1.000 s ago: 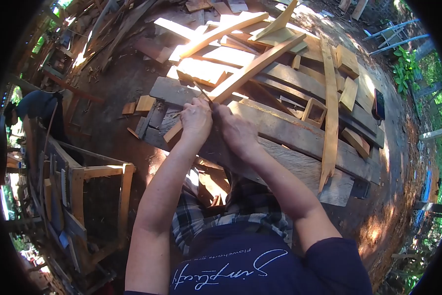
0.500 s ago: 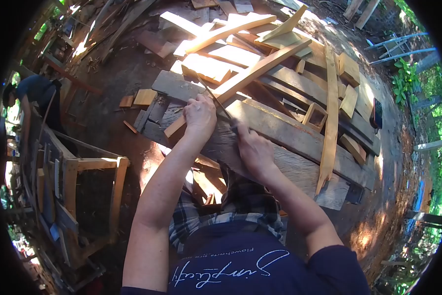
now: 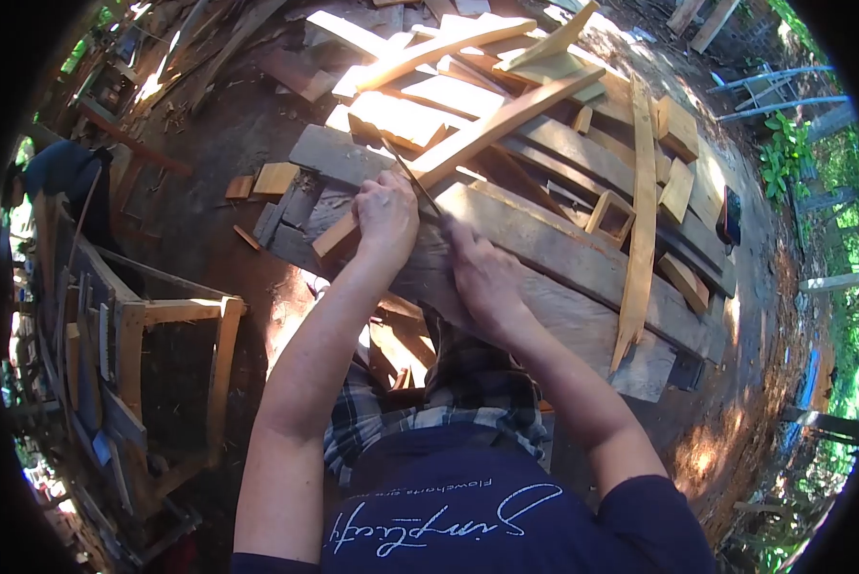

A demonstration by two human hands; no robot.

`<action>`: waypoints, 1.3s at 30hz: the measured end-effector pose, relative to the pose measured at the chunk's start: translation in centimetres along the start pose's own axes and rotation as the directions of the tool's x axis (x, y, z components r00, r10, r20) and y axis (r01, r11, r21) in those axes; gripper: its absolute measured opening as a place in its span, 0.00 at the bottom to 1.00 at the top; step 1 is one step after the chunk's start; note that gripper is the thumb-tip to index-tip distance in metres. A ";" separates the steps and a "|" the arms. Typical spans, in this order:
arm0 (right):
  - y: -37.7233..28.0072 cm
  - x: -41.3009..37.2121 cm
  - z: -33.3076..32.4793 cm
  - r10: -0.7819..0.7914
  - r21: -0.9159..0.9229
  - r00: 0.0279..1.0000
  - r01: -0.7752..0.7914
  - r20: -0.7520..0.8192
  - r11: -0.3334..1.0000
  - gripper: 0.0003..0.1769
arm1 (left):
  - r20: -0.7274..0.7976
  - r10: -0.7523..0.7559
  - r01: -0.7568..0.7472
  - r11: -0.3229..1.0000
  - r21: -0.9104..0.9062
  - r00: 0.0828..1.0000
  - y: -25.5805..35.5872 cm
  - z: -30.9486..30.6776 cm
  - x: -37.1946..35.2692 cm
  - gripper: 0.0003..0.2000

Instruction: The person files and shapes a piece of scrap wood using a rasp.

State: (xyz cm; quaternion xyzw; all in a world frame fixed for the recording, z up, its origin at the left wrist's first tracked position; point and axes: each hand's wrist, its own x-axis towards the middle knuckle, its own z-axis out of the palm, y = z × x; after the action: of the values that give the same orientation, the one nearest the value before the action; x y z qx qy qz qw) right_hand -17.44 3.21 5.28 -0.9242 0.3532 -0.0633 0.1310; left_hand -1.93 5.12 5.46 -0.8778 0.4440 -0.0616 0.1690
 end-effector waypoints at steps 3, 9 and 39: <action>-1.5 4.6 0.6 -0.014 0.051 1.000 0.016 -0.028 0.999 0.08 | -0.023 0.011 -0.012 1.000 -0.027 1.000 -0.1 0.7 0.4 0.14; -1.1 3.4 -0.7 -0.028 -0.014 1.000 0.028 -0.001 0.999 0.07 | 0.071 -0.017 0.015 0.999 0.031 0.997 1.2 -0.4 0.3 0.16; 4.5 -8.7 -6.4 0.181 0.217 0.978 -0.156 -0.100 0.964 0.14 | -0.257 -0.022 -0.117 0.850 -0.514 0.966 -3.4 0.4 -2.3 0.11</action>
State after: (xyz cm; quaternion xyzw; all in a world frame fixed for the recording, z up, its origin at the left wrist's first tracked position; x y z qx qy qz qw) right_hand -28.08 4.53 9.87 -0.8665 0.4292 -0.1437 0.2105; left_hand -0.65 8.97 6.37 -0.8640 0.4834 -0.0453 -0.1333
